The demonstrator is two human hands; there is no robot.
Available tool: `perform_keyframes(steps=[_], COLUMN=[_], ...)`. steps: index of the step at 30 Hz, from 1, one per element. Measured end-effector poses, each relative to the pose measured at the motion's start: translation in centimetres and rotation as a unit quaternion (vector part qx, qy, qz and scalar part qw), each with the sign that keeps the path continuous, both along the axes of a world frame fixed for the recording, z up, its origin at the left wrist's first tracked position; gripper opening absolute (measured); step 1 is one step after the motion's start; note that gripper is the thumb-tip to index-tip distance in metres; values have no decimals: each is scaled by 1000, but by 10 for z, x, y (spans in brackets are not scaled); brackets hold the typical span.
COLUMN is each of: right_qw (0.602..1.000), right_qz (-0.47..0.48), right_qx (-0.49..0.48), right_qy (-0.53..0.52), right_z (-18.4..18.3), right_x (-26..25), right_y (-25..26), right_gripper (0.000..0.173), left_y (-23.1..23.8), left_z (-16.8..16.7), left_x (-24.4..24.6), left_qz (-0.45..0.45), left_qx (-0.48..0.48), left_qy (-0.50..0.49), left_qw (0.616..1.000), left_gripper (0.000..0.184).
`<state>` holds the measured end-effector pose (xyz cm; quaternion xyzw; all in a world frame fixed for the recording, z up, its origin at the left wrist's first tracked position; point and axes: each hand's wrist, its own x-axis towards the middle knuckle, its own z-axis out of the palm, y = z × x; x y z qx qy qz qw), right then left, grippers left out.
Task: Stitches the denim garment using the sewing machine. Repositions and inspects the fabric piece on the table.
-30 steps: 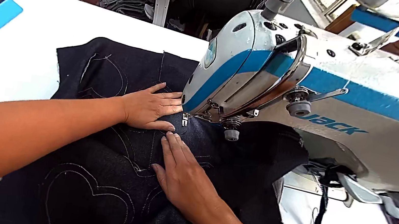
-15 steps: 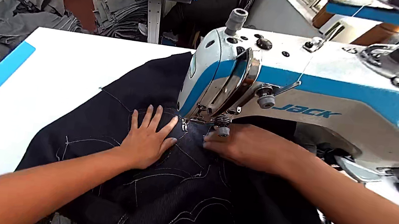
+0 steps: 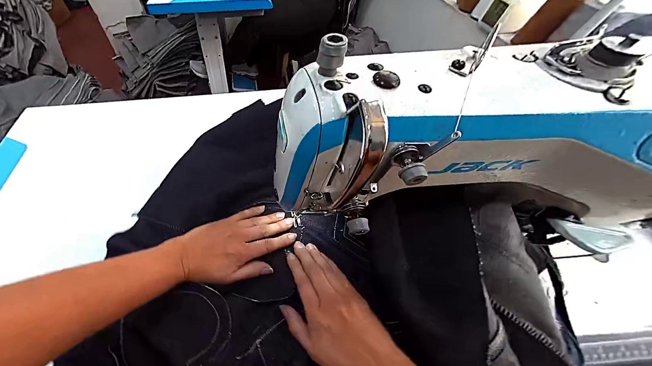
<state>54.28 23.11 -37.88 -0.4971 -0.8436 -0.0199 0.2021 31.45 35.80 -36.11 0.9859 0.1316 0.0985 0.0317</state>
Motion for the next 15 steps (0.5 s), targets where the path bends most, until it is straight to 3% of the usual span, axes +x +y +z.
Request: perform_keyframes(steps=[6, 15], right_qw=[992, 966], right_qz=[129, 254], right_qx=[19, 30], right_qy=[-1, -21], right_z=[1, 8], right_x=[50, 84], right_y=[23, 64], right_gripper=[52, 49], left_y=[-29, -56], left_z=[-4, -9], left_x=[16, 37], left_qz=[97, 227], left_qx=[8, -3], left_qy=[-26, -55], left_qw=[995, 972], left_gripper=[56, 60])
